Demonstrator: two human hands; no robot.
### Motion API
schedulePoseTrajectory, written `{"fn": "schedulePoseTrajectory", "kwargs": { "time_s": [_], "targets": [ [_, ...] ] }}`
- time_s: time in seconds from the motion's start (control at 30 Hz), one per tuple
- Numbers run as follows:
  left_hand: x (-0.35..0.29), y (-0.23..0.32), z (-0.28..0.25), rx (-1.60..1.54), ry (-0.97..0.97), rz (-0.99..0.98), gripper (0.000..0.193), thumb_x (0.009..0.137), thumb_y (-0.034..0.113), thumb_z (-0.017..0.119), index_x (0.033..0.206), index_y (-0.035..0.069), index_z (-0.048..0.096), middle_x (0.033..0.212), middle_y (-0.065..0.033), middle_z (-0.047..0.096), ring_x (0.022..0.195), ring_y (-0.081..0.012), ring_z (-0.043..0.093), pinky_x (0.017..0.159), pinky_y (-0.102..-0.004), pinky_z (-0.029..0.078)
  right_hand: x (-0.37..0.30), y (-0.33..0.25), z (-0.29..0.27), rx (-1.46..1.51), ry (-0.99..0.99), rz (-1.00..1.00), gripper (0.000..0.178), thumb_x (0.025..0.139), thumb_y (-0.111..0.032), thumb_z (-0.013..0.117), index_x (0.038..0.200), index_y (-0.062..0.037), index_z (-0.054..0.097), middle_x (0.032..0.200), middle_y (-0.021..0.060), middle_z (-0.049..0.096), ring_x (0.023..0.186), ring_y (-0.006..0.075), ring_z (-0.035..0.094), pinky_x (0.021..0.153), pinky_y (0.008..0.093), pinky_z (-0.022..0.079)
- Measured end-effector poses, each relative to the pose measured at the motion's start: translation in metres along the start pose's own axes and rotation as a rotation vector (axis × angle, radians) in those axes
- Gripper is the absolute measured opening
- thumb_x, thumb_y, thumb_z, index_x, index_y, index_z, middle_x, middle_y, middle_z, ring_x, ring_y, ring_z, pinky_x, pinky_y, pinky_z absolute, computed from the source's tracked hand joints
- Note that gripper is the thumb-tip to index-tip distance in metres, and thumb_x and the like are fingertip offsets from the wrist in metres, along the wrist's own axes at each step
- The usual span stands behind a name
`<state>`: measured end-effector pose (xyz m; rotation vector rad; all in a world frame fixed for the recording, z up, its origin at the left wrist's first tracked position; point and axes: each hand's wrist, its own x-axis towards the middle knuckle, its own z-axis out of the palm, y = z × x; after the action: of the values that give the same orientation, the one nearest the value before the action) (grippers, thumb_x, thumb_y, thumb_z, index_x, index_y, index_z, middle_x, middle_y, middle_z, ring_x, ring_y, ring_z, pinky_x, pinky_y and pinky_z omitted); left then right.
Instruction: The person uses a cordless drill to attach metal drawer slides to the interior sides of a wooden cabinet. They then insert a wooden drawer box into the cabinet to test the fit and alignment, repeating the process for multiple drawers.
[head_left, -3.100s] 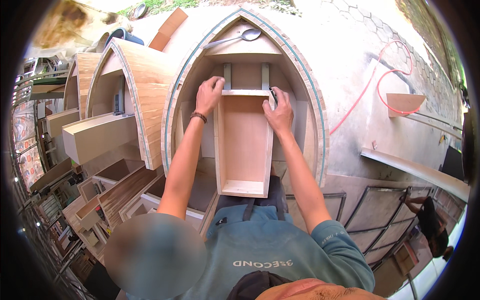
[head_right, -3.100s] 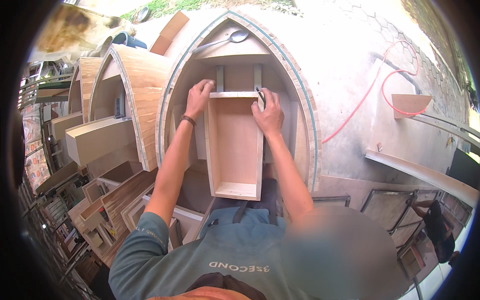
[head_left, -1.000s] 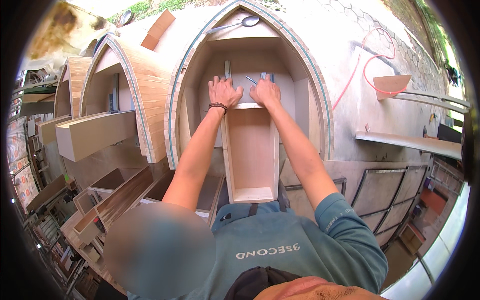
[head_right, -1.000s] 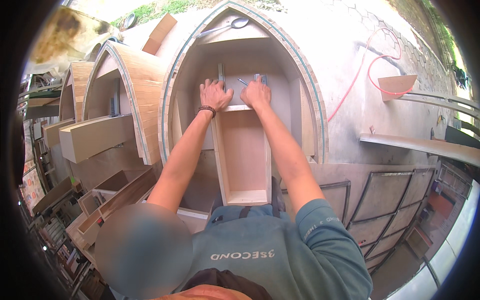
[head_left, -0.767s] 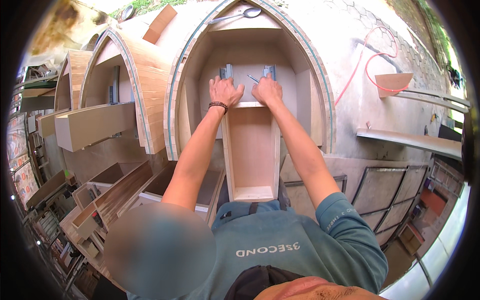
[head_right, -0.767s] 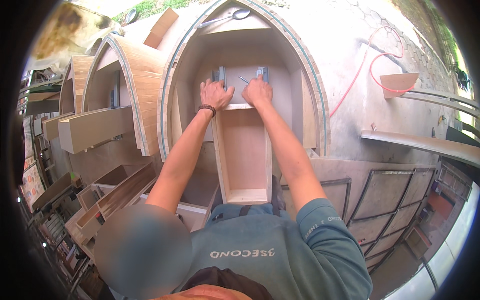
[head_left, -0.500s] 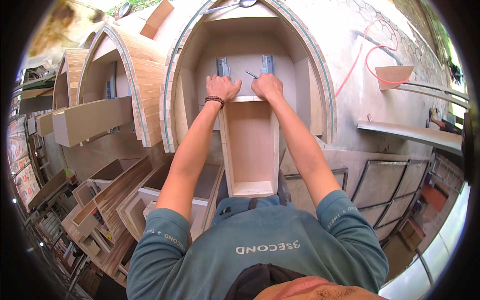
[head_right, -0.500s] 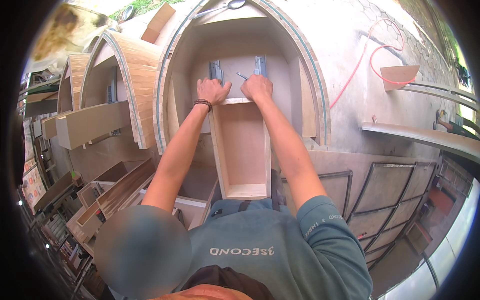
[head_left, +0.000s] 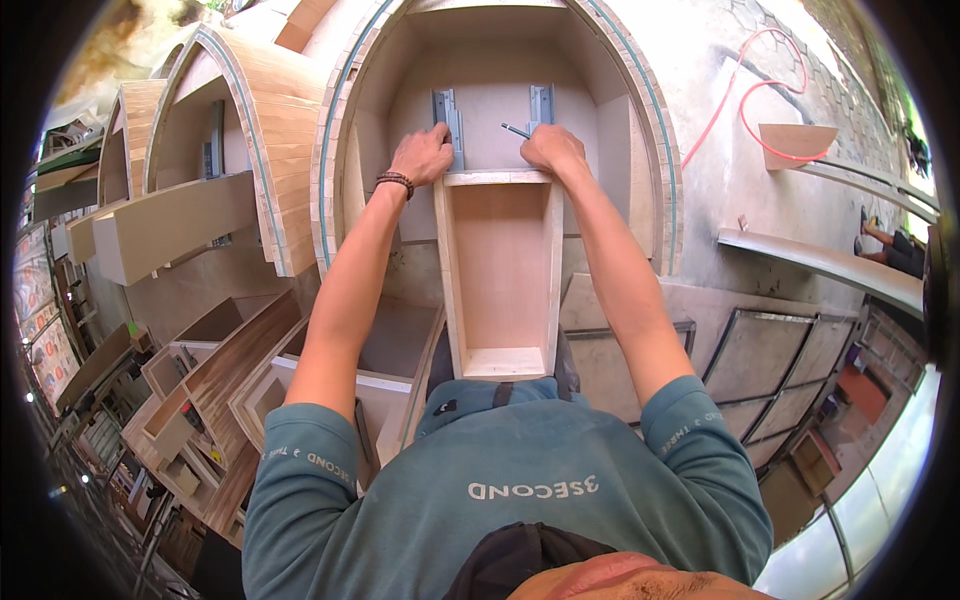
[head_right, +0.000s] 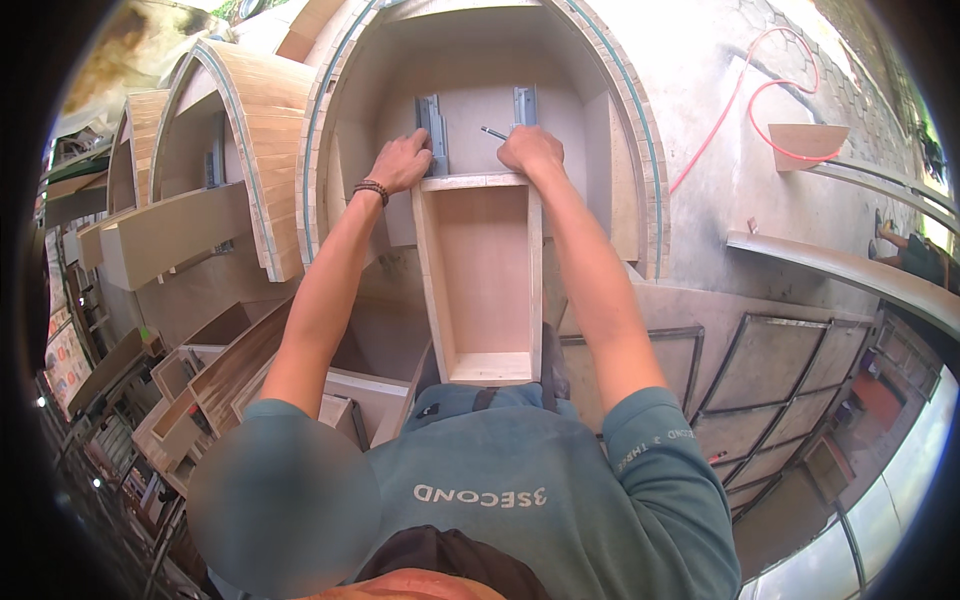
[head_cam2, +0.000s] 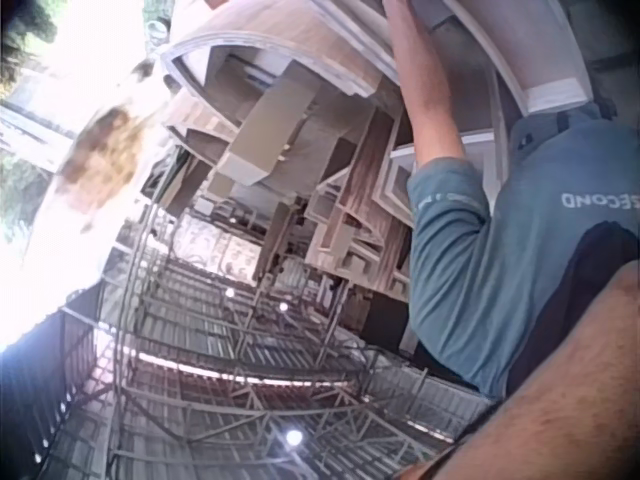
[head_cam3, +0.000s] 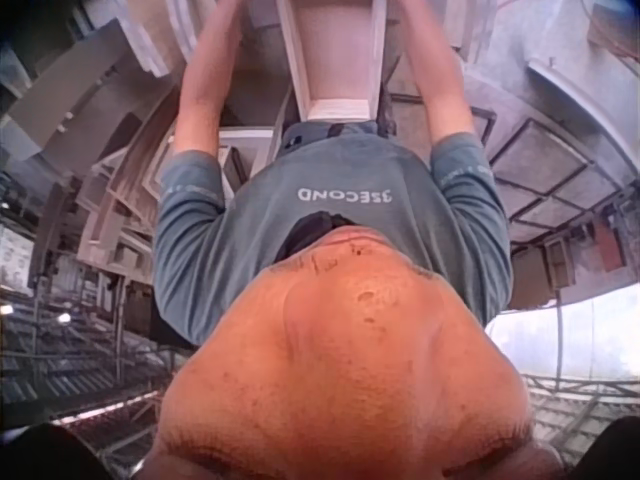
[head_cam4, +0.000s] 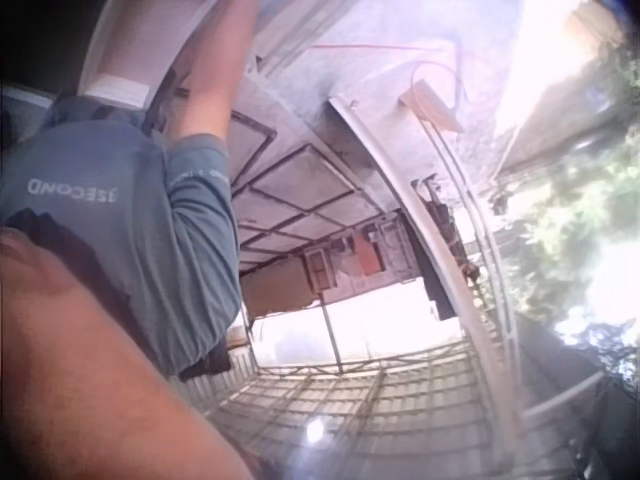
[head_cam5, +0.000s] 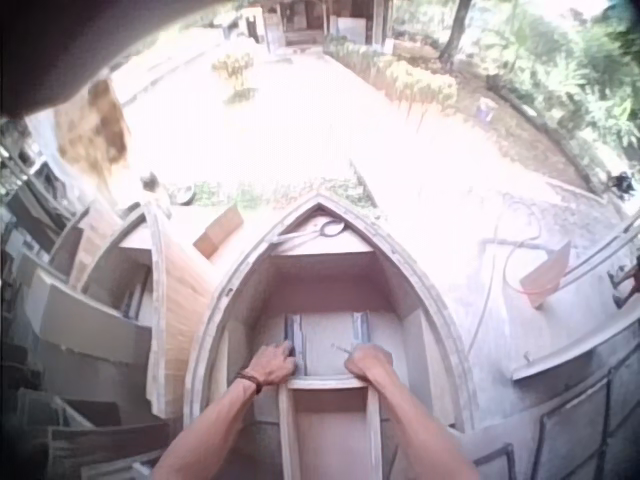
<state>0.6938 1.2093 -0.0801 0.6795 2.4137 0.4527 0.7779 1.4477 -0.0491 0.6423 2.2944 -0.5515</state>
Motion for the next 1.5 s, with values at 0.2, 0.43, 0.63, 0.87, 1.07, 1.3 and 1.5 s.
{"fn": "schedulePoseTrajectory", "kwargs": {
  "time_s": [0.2,0.43,0.63,0.87,1.07,1.3,1.5],
  "targets": [
    [-0.007,0.005,0.0,-0.075,0.02,0.012,0.028,0.085,0.018,0.046,0.103,0.005,0.063,0.097,-0.0257,0.07,0.096,-0.0452,0.063,0.088,-0.0527,0.049,0.006,0.018,0.004,0.065,-0.027,-0.035,0.039,0.089,-0.026,0.054,0.113,-0.0022,0.075,0.119,0.0214,0.071,0.112,0.0389,0.068,0.096,0.0461,0.053],
    [-0.005,0.008,-0.007,-0.075,-0.039,-0.011,0.033,0.085,0.021,0.046,0.105,0.004,0.065,0.101,-0.0253,0.07,0.098,-0.0455,0.064,0.09,-0.0529,0.049,0.002,0.014,0.004,0.083,0.006,-0.02,0.038,0.09,-0.027,0.055,0.108,-0.0006,0.075,0.115,0.023,0.072,0.109,0.0407,0.068,0.095,0.0476,0.054],
    [0.003,0.014,-0.015,0.007,-0.057,-0.007,0.034,0.087,0.025,0.046,0.103,0.002,0.065,0.102,-0.0257,0.069,0.099,-0.0439,0.063,0.089,-0.0523,0.048,0.001,0.007,-0.003,0.091,0.034,0.008,0.035,0.088,-0.022,0.055,0.106,-0.0013,0.076,0.112,0.0223,0.073,0.107,0.0403,0.069,0.092,0.0465,0.055],
    [0.017,0.013,-0.023,-0.009,-0.11,-0.042,0.039,0.085,0.028,0.045,0.106,0.005,0.068,0.103,-0.0271,0.07,0.101,-0.0463,0.064,0.094,-0.053,0.049,0.008,0.002,-0.011,0.08,0.04,0.006,0.034,0.086,-0.02,0.055,0.105,-0.0013,0.076,0.111,0.0218,0.074,0.106,0.0401,0.07,0.091,0.0455,0.055],
    [0.024,0.016,-0.024,0.047,-0.155,-0.033,0.045,0.088,0.038,0.046,0.114,0.009,0.069,0.108,-0.024,0.071,0.108,-0.0407,0.063,0.099,-0.05,0.047,0.019,0.004,-0.015,0.085,0.078,-0.015,0.035,0.086,-0.021,0.055,0.105,-0.0023,0.077,0.111,0.0225,0.074,0.106,0.0404,0.069,0.092,0.047,0.055],
    [0.024,0.031,-0.044,0.141,-0.242,0.039,0.087,0.082,0.079,0.048,0.136,0.012,0.062,0.112,-0.0229,0.07,0.118,-0.0348,0.058,0.105,-0.0451,0.041,0.032,0.0,-0.025,0.078,0.063,-0.004,0.036,0.09,-0.026,0.056,0.105,-0.001,0.076,0.11,0.0223,0.074,0.106,0.0403,0.069,0.092,0.048,0.054],
    [0.005,0.024,-0.033,0.107,-0.102,0.12,0.104,0.066,0.08,0.072,0.142,0.011,0.057,0.095,-0.0174,0.074,0.115,-0.0358,0.06,0.102,-0.0429,0.042,0.038,0.012,-0.03,0.361,0.069,-0.026,0.042,0.095,-0.039,0.056,0.105,-0.004,0.076,0.106,0.0245,0.073,0.106,0.0425,0.068,0.093,0.0498,0.052]
  ]
}}
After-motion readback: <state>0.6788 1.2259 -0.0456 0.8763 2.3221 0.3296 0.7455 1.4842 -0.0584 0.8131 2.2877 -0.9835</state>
